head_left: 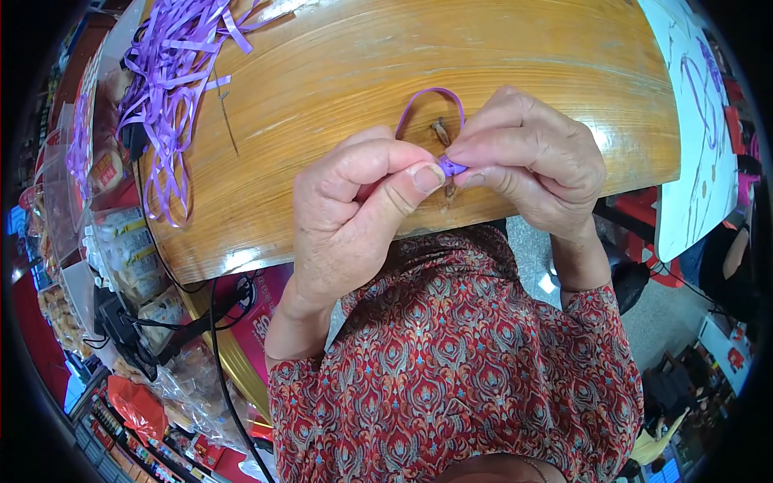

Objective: Tying knots or bows using purple ribbons at a table.

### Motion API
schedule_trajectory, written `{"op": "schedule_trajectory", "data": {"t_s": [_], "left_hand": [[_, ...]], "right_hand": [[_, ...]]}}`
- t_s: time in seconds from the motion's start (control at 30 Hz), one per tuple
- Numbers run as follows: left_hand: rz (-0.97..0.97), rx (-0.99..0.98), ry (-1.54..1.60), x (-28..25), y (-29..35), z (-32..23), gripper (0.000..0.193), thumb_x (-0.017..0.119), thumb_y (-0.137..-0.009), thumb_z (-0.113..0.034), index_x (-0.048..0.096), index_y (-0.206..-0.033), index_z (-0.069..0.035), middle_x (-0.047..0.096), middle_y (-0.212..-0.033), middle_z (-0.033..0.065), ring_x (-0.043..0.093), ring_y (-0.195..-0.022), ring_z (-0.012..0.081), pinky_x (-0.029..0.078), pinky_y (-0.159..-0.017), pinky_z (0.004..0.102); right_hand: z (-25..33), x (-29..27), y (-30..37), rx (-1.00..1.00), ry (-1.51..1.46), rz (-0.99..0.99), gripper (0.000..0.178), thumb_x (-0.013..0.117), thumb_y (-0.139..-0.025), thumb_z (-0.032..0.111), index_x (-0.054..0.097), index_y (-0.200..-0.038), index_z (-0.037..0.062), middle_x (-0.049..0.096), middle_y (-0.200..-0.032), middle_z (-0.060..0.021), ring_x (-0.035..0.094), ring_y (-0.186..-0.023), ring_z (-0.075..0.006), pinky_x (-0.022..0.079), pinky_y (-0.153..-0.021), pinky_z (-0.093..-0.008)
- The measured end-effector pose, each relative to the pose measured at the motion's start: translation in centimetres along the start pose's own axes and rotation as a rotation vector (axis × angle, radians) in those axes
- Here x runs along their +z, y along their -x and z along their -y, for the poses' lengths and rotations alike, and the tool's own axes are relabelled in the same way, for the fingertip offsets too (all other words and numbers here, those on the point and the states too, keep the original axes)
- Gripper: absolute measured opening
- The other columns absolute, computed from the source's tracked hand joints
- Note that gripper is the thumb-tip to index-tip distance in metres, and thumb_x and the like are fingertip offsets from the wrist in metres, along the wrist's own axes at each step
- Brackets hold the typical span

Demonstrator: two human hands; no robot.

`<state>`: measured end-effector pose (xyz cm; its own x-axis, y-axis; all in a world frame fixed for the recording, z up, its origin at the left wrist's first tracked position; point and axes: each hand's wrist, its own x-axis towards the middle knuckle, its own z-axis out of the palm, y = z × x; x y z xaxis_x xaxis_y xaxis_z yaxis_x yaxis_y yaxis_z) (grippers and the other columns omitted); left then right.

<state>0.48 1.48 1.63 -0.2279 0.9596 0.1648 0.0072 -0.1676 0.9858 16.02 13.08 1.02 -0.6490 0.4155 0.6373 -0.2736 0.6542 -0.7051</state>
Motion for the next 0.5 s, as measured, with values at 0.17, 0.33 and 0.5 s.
{"op": "schedule_trajectory", "data": {"t_s": [0.17, 0.33, 0.5], "left_hand": [[-0.025, -0.008, 0.001, 0.2, -0.1, -0.3, 0.004, 0.065, -0.08, 0.0, 0.064, -0.084, 0.001, 0.054, -0.07, 0.0007, 0.046, -0.061, 0.0059, 0.036, -0.054, 0.02], [-0.026, -0.018, -0.175, 0.4, -0.2, -1.0, 0.004, 0.067, -0.078, 0.0, 0.064, -0.081, 0.001, 0.053, -0.066, 0.0017, 0.046, -0.058, 0.0081, 0.036, -0.052, 0.0221], [-0.011, 0.154, -0.43, 0.7, -0.5, -0.9, 0.004, 0.067, -0.078, -0.001, 0.064, -0.081, -0.001, 0.051, -0.064, 0.0027, 0.046, -0.057, 0.0107, 0.036, -0.051, 0.0246]], "right_hand": [[0.6, -0.1, -0.7, -0.023, 0.101, 0.017, 0.018, 0.071, -0.069, 0.004, 0.065, -0.085, -0.0013, 0.062, -0.076, -0.0108, 0.057, -0.064, -0.0193, 0.042, -0.053, -0.0279], [0.6, -0.6, -1.3, -0.035, 0.151, 0.111, 0.019, 0.07, -0.068, 0.004, 0.065, -0.084, -0.0023, 0.06, -0.073, -0.0111, 0.056, -0.062, -0.0202, 0.042, -0.052, -0.0283], [0.4, -0.8, -1.0, 0.1, 0.036, 0.15, 0.016, 0.069, -0.07, 0.002, 0.064, -0.084, -0.0034, 0.061, -0.074, -0.0118, 0.057, -0.063, -0.021, 0.043, -0.054, -0.0282]]}}
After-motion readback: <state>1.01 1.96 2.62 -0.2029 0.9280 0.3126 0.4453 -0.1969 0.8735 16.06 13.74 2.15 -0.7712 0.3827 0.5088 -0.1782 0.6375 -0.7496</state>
